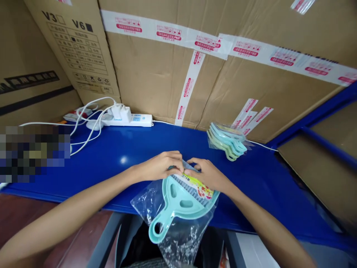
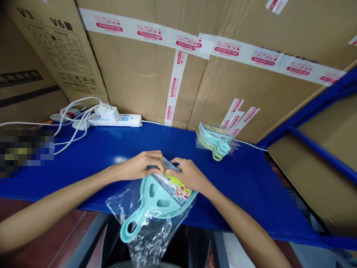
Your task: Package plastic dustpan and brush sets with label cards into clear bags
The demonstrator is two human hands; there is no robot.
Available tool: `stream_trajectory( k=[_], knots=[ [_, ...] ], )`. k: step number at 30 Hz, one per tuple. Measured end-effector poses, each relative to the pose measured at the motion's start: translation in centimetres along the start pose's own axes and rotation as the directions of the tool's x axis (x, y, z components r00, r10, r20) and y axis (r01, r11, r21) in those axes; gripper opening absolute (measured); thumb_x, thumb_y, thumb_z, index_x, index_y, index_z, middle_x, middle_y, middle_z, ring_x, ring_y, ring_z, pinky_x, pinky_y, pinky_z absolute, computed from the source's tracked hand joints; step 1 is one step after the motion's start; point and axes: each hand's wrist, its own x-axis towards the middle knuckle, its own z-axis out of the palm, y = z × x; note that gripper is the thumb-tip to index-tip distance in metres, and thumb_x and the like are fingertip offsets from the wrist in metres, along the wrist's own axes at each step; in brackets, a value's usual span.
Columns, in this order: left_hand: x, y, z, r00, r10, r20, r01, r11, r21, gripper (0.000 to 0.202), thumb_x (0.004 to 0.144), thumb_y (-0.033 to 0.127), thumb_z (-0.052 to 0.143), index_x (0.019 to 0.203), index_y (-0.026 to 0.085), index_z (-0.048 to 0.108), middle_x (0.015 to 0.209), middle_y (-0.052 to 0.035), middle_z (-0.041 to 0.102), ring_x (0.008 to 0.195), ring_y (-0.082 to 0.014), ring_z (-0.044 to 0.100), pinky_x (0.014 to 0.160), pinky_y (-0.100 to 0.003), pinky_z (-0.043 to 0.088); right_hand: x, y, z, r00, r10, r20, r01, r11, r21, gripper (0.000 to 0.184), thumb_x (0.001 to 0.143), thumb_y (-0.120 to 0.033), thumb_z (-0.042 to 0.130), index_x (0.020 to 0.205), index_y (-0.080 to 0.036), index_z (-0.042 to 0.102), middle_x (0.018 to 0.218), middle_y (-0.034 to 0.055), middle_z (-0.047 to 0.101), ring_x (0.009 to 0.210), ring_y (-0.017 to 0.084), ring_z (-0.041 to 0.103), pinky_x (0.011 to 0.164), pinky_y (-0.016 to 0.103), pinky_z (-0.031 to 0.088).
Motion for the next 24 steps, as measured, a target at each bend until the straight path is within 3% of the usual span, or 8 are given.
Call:
stream_trajectory(
  k=[4, 7, 10, 12, 13, 17, 20, 24],
  knots=[
    [0.3, 0.2, 0.1, 1.000, -0.017, 0.000, 0.017, 0.999, -0.042, 0.025, 0.106, 0.035, 0.064, 0.096, 0.020, 0.080, 0.092, -0.0078, 0.073, 0.091, -0.0214, 0.065, 0.083, -0.034, 0.049, -0.2, 0.6, 1.2, 1.000, 0.006, 0.029, -0.013, 0.975, 0.222, 0.047, 0.094, -0.054, 0.070, 0.122, -0.016, 0.074, 0.095, 0.0083, 0.082, 0.085, 0.027, 0.076, 0.066, 0.030, 0.048],
    [0.2, -0.3, -1.7, 0.981, -0.087, -0.176, 0.069, 0.992, -0.110, 0.032, 0.102, 0.048, 0.068, 0.100, 0.019, 0.080, 0.098, -0.0087, 0.075, 0.093, -0.0210, 0.067, 0.084, -0.033, 0.050, 0.1, 1.0, 1.6, 0.996, 0.062, 0.060, -0.081, 0.916, 0.394, 0.056, 0.093, -0.061, 0.071, 0.124, -0.015, 0.073, 0.096, 0.0094, 0.083, 0.084, 0.027, 0.077, 0.066, 0.030, 0.050],
    [-0.4, -1.7, -4.2, 0.778, -0.367, -0.510, 0.182, 0.908, -0.377, 0.049, 0.104, 0.061, 0.059, 0.099, 0.016, 0.077, 0.096, -0.0099, 0.075, 0.085, -0.0194, 0.068, 0.072, -0.029, 0.052, 0.6, 1.6, 0.6, 0.989, 0.145, -0.030, -0.113, 0.870, 0.481, 0.062, 0.090, -0.064, 0.072, 0.128, -0.015, 0.072, 0.098, 0.0099, 0.083, 0.081, 0.026, 0.076, 0.066, 0.031, 0.052],
    [-0.8, -2.7, -5.2, 0.646, -0.576, -0.501, 0.216, 0.767, -0.604, 0.061, 0.103, 0.069, 0.051, 0.092, 0.014, 0.074, 0.088, -0.0104, 0.074, 0.076, -0.0195, 0.069, 0.062, -0.027, 0.051, 1.0, 2.5, -0.8, 0.965, 0.199, -0.170, -0.093, 0.868, 0.487, 0.065, 0.089, -0.064, 0.072, 0.130, -0.014, 0.070, 0.098, 0.0108, 0.083, 0.081, 0.026, 0.076, 0.066, 0.032, 0.053],
    [-0.9, -3.1, -5.3, 0.641, -0.646, -0.414, 0.235, 0.679, -0.695, 0.067, 0.102, 0.073, 0.048, 0.090, 0.013, 0.074, 0.086, -0.0117, 0.075, 0.075, -0.0207, 0.071, 0.061, -0.028, 0.053, 1.2, 3.0, -1.6, 0.939, 0.225, -0.259, -0.079, 0.877, 0.474, 0.067, 0.089, -0.065, 0.071, 0.132, -0.013, 0.069, 0.097, 0.0114, 0.083, 0.082, 0.027, 0.076, 0.067, 0.033, 0.054],
    [-0.3, -3.1, -2.7, 0.787, -0.616, 0.020, 0.299, 0.354, -0.886, 0.080, 0.100, 0.081, 0.041, 0.113, 0.010, 0.075, 0.108, -0.0196, 0.079, 0.091, -0.0286, 0.078, 0.079, -0.039, 0.063, 1.6, 5.2, -4.2, 0.777, 0.228, -0.586, -0.059, 0.954, 0.293, 0.069, 0.091, -0.064, 0.068, 0.136, -0.012, 0.067, 0.093, 0.0119, 0.082, 0.085, 0.030, 0.077, 0.069, 0.036, 0.054],
    [0.3, -1.9, 0.3, 0.843, -0.526, 0.110, 0.259, 0.220, -0.940, 0.065, 0.101, 0.069, 0.057, 0.137, 0.016, 0.065, 0.124, -0.0195, 0.077, 0.108, -0.0331, 0.078, 0.095, -0.050, 0.063, 1.6, 5.8, -4.4, 0.745, 0.168, -0.645, -0.092, 0.984, 0.150, 0.062, 0.093, -0.062, 0.065, 0.133, -0.014, 0.069, 0.089, 0.0100, 0.081, 0.082, 0.030, 0.076, 0.070, 0.038, 0.054],
    [0.4, -1.3, 2.2, 0.821, -0.560, 0.105, 0.247, 0.184, -0.951, 0.047, 0.100, 0.031, 0.074, 0.143, 0.018, 0.060, 0.128, -0.0163, 0.077, 0.115, -0.0317, 0.077, 0.104, -0.056, 0.062, 1.2, 4.7, -3.0, 0.742, 0.131, -0.657, -0.101, 0.991, 0.084, 0.056, 0.098, -0.056, 0.061, 0.141, -0.019, 0.059, 0.083, 0.0058, 0.078, 0.078, 0.030, 0.074, 0.074, 0.039, 0.052]
  ],
)
